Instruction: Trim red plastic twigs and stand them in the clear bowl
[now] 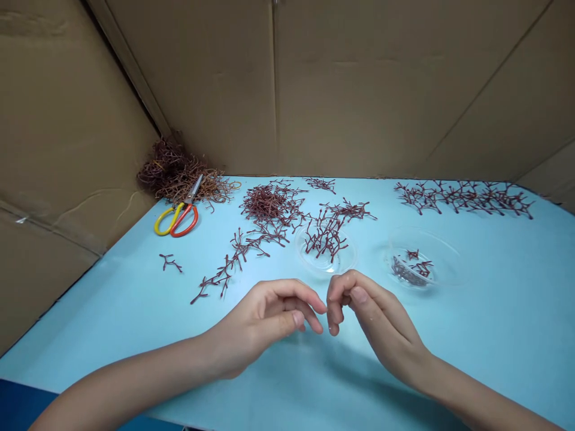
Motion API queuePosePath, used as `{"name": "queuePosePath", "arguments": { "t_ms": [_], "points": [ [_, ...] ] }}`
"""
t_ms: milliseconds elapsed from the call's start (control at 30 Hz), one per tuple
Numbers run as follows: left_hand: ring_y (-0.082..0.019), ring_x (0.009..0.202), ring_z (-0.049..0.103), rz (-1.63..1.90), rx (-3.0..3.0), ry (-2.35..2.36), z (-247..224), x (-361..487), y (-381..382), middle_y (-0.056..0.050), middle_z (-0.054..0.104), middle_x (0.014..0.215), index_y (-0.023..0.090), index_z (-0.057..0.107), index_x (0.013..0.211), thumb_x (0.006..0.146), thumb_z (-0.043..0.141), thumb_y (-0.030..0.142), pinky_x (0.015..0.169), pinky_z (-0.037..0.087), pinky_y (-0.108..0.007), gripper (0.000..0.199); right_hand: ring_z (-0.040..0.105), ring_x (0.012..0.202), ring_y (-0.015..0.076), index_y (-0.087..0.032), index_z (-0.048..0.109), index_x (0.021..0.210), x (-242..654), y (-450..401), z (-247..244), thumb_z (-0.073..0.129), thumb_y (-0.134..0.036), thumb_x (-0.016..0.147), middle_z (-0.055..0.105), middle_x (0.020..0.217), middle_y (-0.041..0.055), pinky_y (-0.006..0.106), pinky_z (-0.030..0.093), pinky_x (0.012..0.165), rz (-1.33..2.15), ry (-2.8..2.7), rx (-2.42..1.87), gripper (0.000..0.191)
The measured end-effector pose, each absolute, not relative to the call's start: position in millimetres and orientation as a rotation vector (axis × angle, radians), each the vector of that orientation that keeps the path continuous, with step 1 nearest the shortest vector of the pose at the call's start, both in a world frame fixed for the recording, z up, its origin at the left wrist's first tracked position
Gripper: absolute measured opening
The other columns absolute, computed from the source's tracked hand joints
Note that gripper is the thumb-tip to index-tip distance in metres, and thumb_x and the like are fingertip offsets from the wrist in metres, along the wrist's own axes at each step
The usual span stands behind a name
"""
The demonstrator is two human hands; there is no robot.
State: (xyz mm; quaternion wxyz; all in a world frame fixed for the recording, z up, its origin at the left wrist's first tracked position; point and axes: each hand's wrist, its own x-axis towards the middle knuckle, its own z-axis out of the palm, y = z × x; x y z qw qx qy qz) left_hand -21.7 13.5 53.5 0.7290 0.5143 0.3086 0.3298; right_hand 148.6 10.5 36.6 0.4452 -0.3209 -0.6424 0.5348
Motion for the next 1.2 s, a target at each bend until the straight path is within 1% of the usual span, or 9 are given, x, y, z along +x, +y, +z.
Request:
{"name": "queuePosePath", "arguments": {
  "t_ms": [100,200,300,400,533,733,867,1000,1200],
  "points": [
    [-0.008,0.066,0.052,0.798,1.266,0.759,54,-20,13,0.001,0.056,0.071,0.017,0.057,0.075,0.073,0.051,0.018,0.061,0.040,-0.018,0.007,0.048,0.050,0.0089,-0.019,0.048,0.077,148,12,33,0.037,-0.044,0.083,0.047,0.056,-0.0037,0.024,0.036,0.052,1.521,-1.479,-0.709,0.028],
    [-0.008,0.067,0.051,0.982,1.562,0.862,54,-18,11,0.001,0.055,0.071,0.018,0.057,0.075,0.073,0.052,0.014,0.063,0.041,-0.019,0.007,0.047,0.047,0.0077,-0.018,0.046,0.073,143,11,28,0.038,-0.046,0.082,0.042,0.054,-0.0052,0.023,0.033,0.048,1.752,-1.377,-0.620,0.031],
    [-0.009,0.068,0.051,1.145,1.851,0.850,53,-15,10,0.000,0.054,0.070,0.017,0.057,0.075,0.073,0.053,0.009,0.065,0.042,-0.020,0.009,0.047,0.047,0.0070,-0.017,0.045,0.069,137,9,24,0.037,-0.048,0.082,0.041,0.055,-0.0049,0.022,0.033,0.049,1.838,-1.352,-0.604,0.035],
    [-0.010,0.064,0.051,1.222,1.989,0.860,50,-9,8,-0.001,0.053,0.070,0.017,0.057,0.075,0.074,0.053,0.010,0.059,0.044,-0.020,0.008,0.047,0.049,0.0070,-0.016,0.044,0.066,133,5,21,0.035,-0.048,0.082,0.041,0.057,-0.0043,0.023,0.034,0.050,1.819,-1.369,-0.629,0.037],
    [-0.009,0.059,0.051,1.283,2.075,0.888,49,-4,8,0.000,0.053,0.065,0.014,0.056,0.070,0.075,0.051,0.008,0.055,0.042,-0.020,0.009,0.047,0.050,0.0072,-0.017,0.042,0.066,130,2,20,0.034,-0.048,0.083,0.041,0.058,-0.0043,0.023,0.035,0.051,1.777,-1.360,-0.673,0.036],
    [-0.008,0.058,0.050,1.329,2.228,0.952,49,0,11,0.004,0.052,0.052,0.014,0.051,0.059,0.073,0.049,0.002,0.057,0.034,-0.023,0.018,0.044,0.051,0.0084,-0.018,0.041,0.063,125,2,23,0.033,-0.048,0.083,0.042,0.055,-0.0039,0.024,0.035,0.052,1.674,-1.348,-0.774,0.038],
    [-0.007,0.057,0.049,1.244,2.283,0.962,49,-2,10,0.004,0.054,0.056,0.015,0.050,0.058,0.074,0.046,0.003,0.060,0.030,-0.025,0.020,0.043,0.053,0.0095,-0.018,0.041,0.061,124,2,24,0.033,-0.047,0.084,0.042,0.052,-0.0034,0.024,0.035,0.054,1.620,-1.355,-0.862,0.037],
    [-0.009,0.059,0.050,1.143,2.159,0.957,50,-7,9,0.004,0.055,0.056,0.016,0.048,0.059,0.075,0.043,0.006,0.063,0.032,-0.026,0.019,0.043,0.051,0.0091,-0.018,0.043,0.064,127,3,25,0.033,-0.046,0.084,0.042,0.055,-0.0036,0.024,0.035,0.053,1.608,-1.367,-0.852,0.036],
    [-0.010,0.063,0.051,1.117,2.076,0.952,48,-9,13,0.001,0.058,0.062,0.016,0.052,0.069,0.078,0.046,0.011,0.064,0.037,-0.023,0.012,0.043,0.052,0.0096,-0.019,0.042,0.064,130,4,27,0.037,-0.039,0.084,0.043,0.055,-0.0035,0.024,0.034,0.054,1.521,-1.492,-0.920,0.030]
  ]
}}
